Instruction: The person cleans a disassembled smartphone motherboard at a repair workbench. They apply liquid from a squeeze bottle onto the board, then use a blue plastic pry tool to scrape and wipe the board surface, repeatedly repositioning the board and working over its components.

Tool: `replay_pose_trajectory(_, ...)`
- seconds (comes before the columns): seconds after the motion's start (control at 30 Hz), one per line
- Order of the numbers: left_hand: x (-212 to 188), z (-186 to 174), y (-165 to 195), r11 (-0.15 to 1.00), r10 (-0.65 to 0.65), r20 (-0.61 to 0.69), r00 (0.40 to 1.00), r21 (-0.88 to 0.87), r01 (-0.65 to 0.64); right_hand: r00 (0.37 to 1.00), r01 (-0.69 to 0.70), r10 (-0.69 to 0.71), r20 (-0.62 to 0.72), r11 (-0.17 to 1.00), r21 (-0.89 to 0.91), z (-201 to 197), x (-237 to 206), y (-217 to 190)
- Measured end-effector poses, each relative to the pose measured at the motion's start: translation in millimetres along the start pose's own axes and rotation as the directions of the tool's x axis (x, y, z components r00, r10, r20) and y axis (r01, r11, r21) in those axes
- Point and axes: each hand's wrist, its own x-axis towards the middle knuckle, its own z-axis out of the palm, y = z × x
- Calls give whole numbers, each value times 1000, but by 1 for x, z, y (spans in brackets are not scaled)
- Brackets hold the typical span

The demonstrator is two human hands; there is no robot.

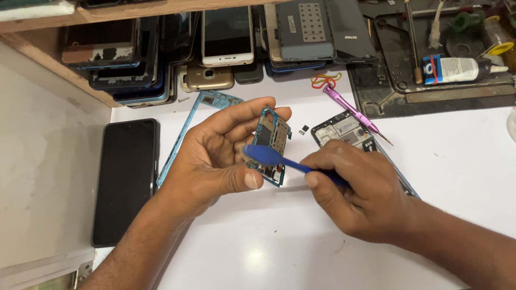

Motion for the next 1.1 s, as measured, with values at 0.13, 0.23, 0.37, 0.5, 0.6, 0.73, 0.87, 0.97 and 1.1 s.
replay_pose_trajectory(0.13,1,1,-2,998,0,-44,999,59,3,1000,0,0,24,1000,19,0,-2,-1)
replay_pose_trajectory(0.23,2,1,-3,997,-11,-56,998,82,16,1000,15,-15,25,999,29,-1,-2,0)
replay_pose_trajectory(0.37,2,1,-3,995,-4,-63,998,96,10,1000,13,-13,21,1000,18,-1,-1,-1)
replay_pose_trajectory(0.5,2,-1,-4,996,-6,-58,998,84,11,1000,-27,27,10,1000,-8,0,2,0)
replay_pose_trajectory(0.6,2,-1,-6,998,-3,-50,999,65,6,999,-42,41,-16,999,-25,0,3,0)
replay_pose_trajectory(0.73,2,-2,-8,994,27,-36,999,108,-23,994,-105,103,-49,994,-35,0,5,2)
replay_pose_trajectory(0.87,2,-3,-10,996,28,-28,999,86,-25,988,-153,153,-10,988,-22,0,4,2)
replay_pose_trajectory(0.97,1,-4,-10,994,34,-33,999,108,-31,994,-107,107,-10,994,-2,3,1,-1)
replay_pose_trajectory(1.1,1,-4,-10,995,29,-45,999,97,-25,997,-73,73,24,997,13,4,-2,-2)
